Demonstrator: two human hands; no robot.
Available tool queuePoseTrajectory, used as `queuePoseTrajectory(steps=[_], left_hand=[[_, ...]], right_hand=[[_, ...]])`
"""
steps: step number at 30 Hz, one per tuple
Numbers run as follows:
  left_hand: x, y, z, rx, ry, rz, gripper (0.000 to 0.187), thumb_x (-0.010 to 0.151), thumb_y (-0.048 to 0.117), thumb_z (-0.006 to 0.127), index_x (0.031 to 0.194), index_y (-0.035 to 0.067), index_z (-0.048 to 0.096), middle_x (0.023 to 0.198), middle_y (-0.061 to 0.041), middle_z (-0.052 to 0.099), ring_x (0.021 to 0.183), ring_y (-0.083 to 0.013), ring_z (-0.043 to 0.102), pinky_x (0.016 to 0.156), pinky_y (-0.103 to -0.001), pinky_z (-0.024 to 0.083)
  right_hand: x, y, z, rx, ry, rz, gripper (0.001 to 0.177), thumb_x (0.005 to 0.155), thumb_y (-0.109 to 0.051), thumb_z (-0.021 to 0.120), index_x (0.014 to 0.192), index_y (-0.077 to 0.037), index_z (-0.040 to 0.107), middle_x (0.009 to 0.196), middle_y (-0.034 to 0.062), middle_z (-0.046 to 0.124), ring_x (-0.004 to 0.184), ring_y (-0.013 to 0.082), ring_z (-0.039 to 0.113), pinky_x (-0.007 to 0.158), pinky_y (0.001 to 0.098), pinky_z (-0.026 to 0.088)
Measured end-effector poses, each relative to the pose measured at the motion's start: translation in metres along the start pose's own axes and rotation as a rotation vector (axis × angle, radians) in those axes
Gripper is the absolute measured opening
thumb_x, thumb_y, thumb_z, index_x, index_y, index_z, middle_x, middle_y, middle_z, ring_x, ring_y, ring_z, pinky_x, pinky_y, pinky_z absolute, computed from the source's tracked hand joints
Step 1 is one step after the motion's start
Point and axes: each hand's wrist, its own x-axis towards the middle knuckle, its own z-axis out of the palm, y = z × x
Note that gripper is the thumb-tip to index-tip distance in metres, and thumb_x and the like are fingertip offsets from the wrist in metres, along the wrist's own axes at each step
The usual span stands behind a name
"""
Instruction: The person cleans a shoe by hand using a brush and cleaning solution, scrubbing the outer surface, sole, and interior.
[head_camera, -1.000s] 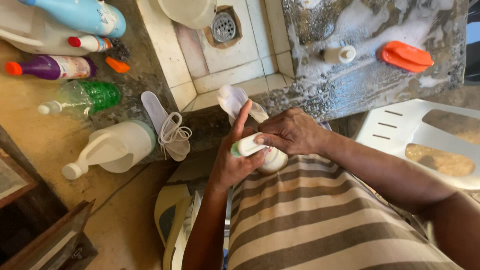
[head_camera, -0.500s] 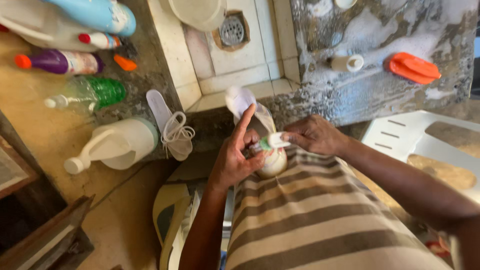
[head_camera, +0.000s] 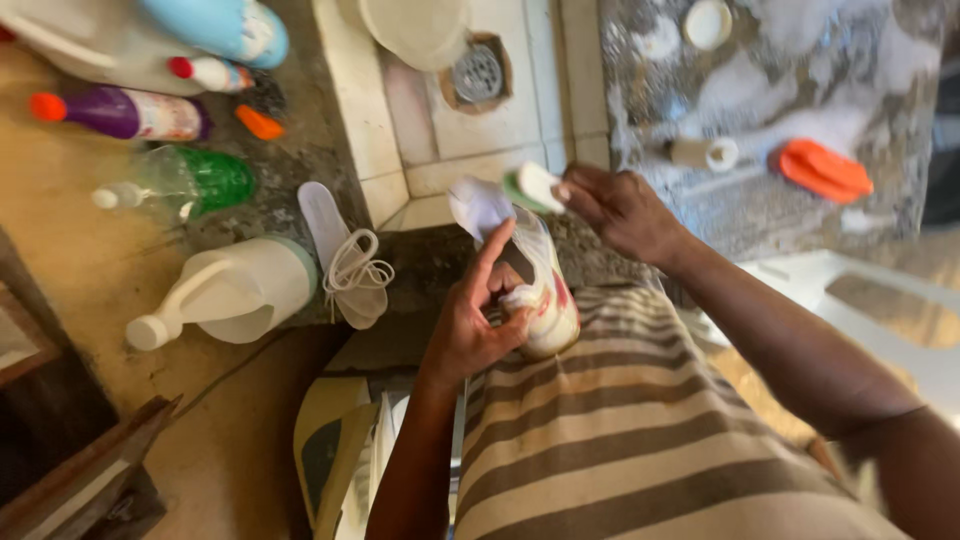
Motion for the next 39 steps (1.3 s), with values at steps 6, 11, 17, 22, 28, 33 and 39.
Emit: queuePoseTrajectory(steps=[6, 11, 17, 22, 28, 33, 39], left_hand=[[-0.003, -0.013, -0.012, -0.158, 0.135, 0.004, 0.088, 0.091, 0.003, 0.065, 0.168, 0.002, 0.023, 0.095, 0.001, 0.055, 0.09, -0.0089, 0.052, 0.09, -0.025, 0.047], [0.001, -0.022, -0.032, -0.392, 0.242, 0.062, 0.089, 0.093, 0.01, 0.068, 0.169, 0.003, 0.021, 0.105, -0.002, 0.058, 0.097, -0.0098, 0.055, 0.094, -0.027, 0.048], [0.007, -0.025, -0.059, -0.359, 0.309, 0.029, 0.093, 0.093, 0.02, 0.076, 0.166, 0.003, 0.02, 0.098, -0.003, 0.057, 0.09, -0.0102, 0.054, 0.086, -0.027, 0.046], [0.01, -0.03, -0.072, -0.353, 0.308, 0.045, 0.091, 0.092, 0.022, 0.075, 0.166, 0.001, 0.025, 0.096, -0.001, 0.057, 0.088, -0.0092, 0.055, 0.081, -0.025, 0.045], [0.021, -0.015, -0.068, -0.24, 0.246, -0.034, 0.096, 0.087, 0.012, 0.073, 0.165, 0.002, 0.017, 0.096, -0.002, 0.06, 0.091, -0.0116, 0.06, 0.087, -0.027, 0.051], [0.03, -0.009, -0.057, -0.205, 0.12, 0.002, 0.098, 0.084, 0.008, 0.067, 0.166, 0.003, 0.012, 0.125, -0.007, 0.065, 0.111, -0.0166, 0.064, 0.104, -0.031, 0.051], [0.025, -0.012, -0.045, -0.168, 0.113, -0.017, 0.104, 0.082, 0.018, 0.072, 0.169, 0.003, 0.017, 0.115, -0.006, 0.066, 0.105, -0.0161, 0.064, 0.101, -0.032, 0.054]], right_hand=[[0.146, 0.01, 0.007, -0.272, 0.241, -0.106, 0.035, 0.115, -0.037, 0.055, 0.099, -0.006, 0.061, 0.062, 0.0082, 0.058, 0.052, 0.0304, 0.059, 0.049, 0.0446, 0.047], [0.26, 0.036, 0.03, -0.65, 0.36, -0.186, 0.025, 0.11, -0.034, 0.057, 0.105, -0.012, 0.067, 0.078, 0.0116, 0.069, 0.06, 0.0267, 0.069, 0.045, 0.0435, 0.053], [0.327, 0.072, 0.047, -0.669, -0.026, 0.23, 0.026, 0.098, -0.03, 0.063, 0.109, -0.008, 0.073, 0.08, 0.0125, 0.068, 0.065, 0.0256, 0.066, 0.055, 0.045, 0.058], [0.237, 0.031, 0.037, -0.081, -0.077, 0.276, 0.051, 0.115, -0.048, 0.052, 0.101, -0.003, 0.073, 0.078, 0.0105, 0.068, 0.066, 0.0235, 0.062, 0.066, 0.0418, 0.053], [0.072, -0.073, 0.035, 0.335, -0.324, 0.079, 0.038, 0.104, -0.039, 0.057, 0.095, -0.006, 0.073, 0.069, 0.0092, 0.071, 0.057, 0.0162, 0.064, 0.059, 0.0371, 0.055], [0.035, -0.061, 0.007, 0.073, -0.233, 0.29, 0.037, 0.101, -0.042, 0.055, 0.102, -0.014, 0.079, 0.068, 0.0126, 0.072, 0.055, 0.0184, 0.066, 0.059, 0.0387, 0.053], [0.014, -0.046, 0.04, 0.251, -0.13, 0.006, 0.047, 0.11, -0.044, 0.048, 0.09, -0.009, 0.072, 0.067, 0.0058, 0.069, 0.052, 0.0154, 0.061, 0.051, 0.0353, 0.055]])
